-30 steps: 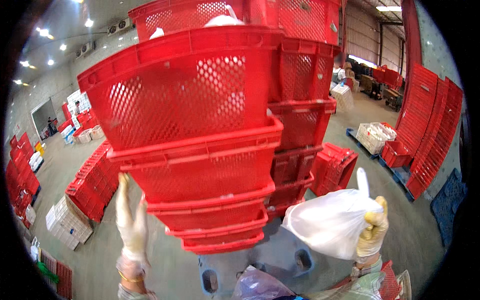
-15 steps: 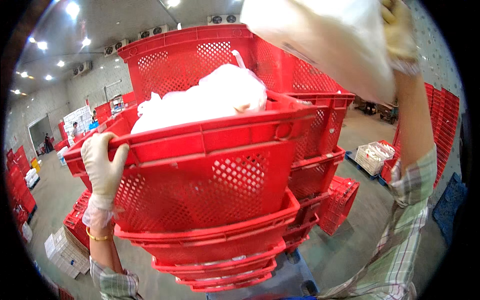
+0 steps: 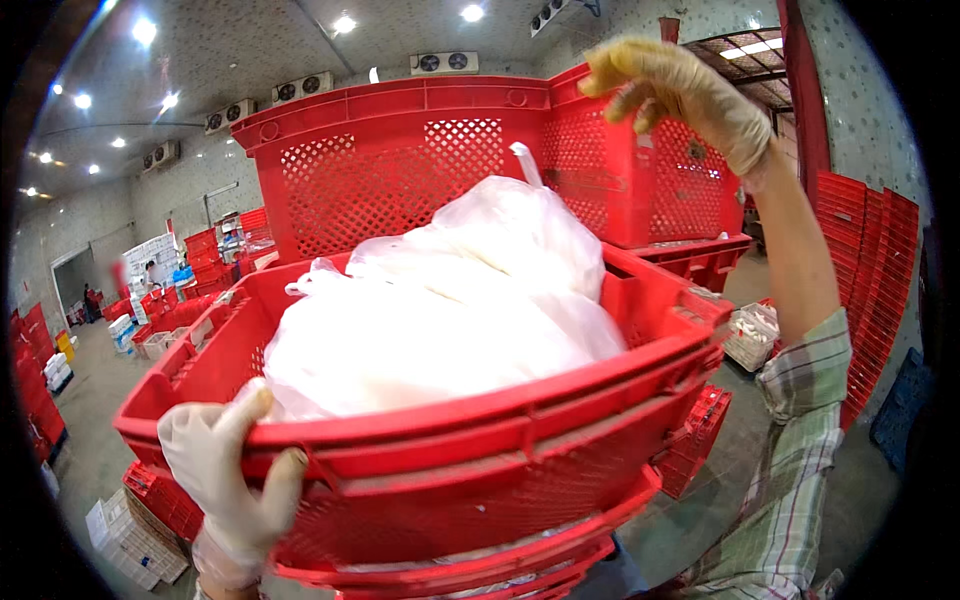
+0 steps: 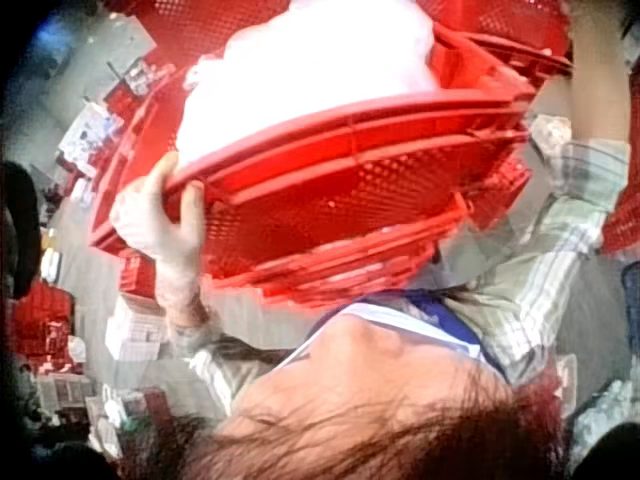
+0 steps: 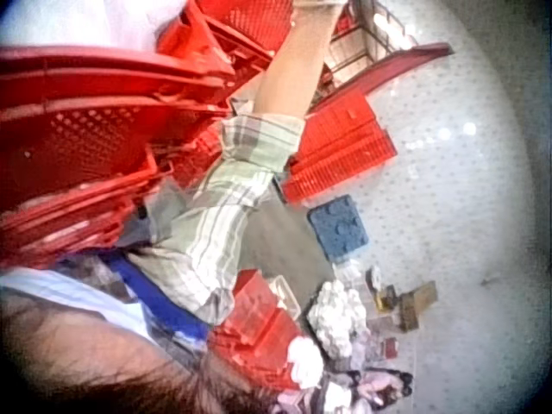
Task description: The person picks up white plastic bags from a red crate and places them into a larger red crate. The person repeats this action multiple times, moving bags from one crate to another.
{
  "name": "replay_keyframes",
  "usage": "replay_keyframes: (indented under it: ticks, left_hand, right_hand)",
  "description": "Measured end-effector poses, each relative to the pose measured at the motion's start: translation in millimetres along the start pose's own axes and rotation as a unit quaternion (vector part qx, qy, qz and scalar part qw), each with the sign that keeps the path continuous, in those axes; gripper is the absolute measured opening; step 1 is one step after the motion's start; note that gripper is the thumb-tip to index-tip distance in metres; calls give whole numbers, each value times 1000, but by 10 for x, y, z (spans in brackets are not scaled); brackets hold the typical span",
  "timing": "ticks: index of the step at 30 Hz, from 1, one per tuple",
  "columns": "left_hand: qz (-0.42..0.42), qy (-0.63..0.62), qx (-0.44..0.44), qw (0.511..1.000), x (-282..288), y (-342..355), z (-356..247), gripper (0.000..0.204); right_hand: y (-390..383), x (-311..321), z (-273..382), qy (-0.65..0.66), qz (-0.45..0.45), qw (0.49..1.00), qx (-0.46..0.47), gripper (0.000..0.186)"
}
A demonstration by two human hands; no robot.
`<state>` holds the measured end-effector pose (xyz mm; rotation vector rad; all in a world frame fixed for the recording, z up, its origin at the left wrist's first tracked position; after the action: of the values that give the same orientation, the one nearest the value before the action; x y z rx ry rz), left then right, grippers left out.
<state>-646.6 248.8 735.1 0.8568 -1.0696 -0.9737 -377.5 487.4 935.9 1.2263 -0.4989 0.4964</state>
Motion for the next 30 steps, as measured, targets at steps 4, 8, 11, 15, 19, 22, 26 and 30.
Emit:
replay_keyframes:
  ticks: [4, 8, 11, 15, 19, 22, 26, 30]
  left_hand:
    - [27, -32, 0, 999, -325, -17, 15, 60]
    - [69, 69, -29, 995, 84, -38, 81, 66]
    - [108, 11, -46, 993, -82, 19, 75, 66]
    - [46, -17, -83, 995, 23, 155, 81, 79]
    - [16, 24, -85, 996, 84, 155, 68, 73]
    - [37, 36, -79, 996, 155, 170, 72, 71]
    - [-1, -18, -76, 997, 107, 151, 55, 70]
    - [58, 68, -85, 992, 150, 193, 74, 66]
  right_hand:
    - [397, -1080, 290, -120, 188, 974, -28, 59]
    - [621, -2512, 459, -238, 412, 879, 23, 90]
    - [316, -3170, 152, -188, 561, 804, -54, 107]
    - [120, -3777, 38, -96, 513, 852, -41, 112]
    - [281, -3916, 99, -109, 457, 882, -43, 81]
    - [274, -3972, 543, -98, 348, 922, 136, 40]
    - [245, -3410, 1006, -115, 288, 929, 201, 30]
    - [1102, -3159, 810, 47, 207, 968, 130, 38]
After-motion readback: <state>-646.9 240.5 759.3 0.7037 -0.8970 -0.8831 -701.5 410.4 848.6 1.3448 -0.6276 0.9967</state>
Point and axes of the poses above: each hand's wrist, its own y-axis towards the middle knuckle, its own x-axis out of the back of the hand, z = x × y, the point moved 9 cm from there along y, towards the middle knuckle, and after that the axes turned 2 degrees about y, right-handed, at the moved point
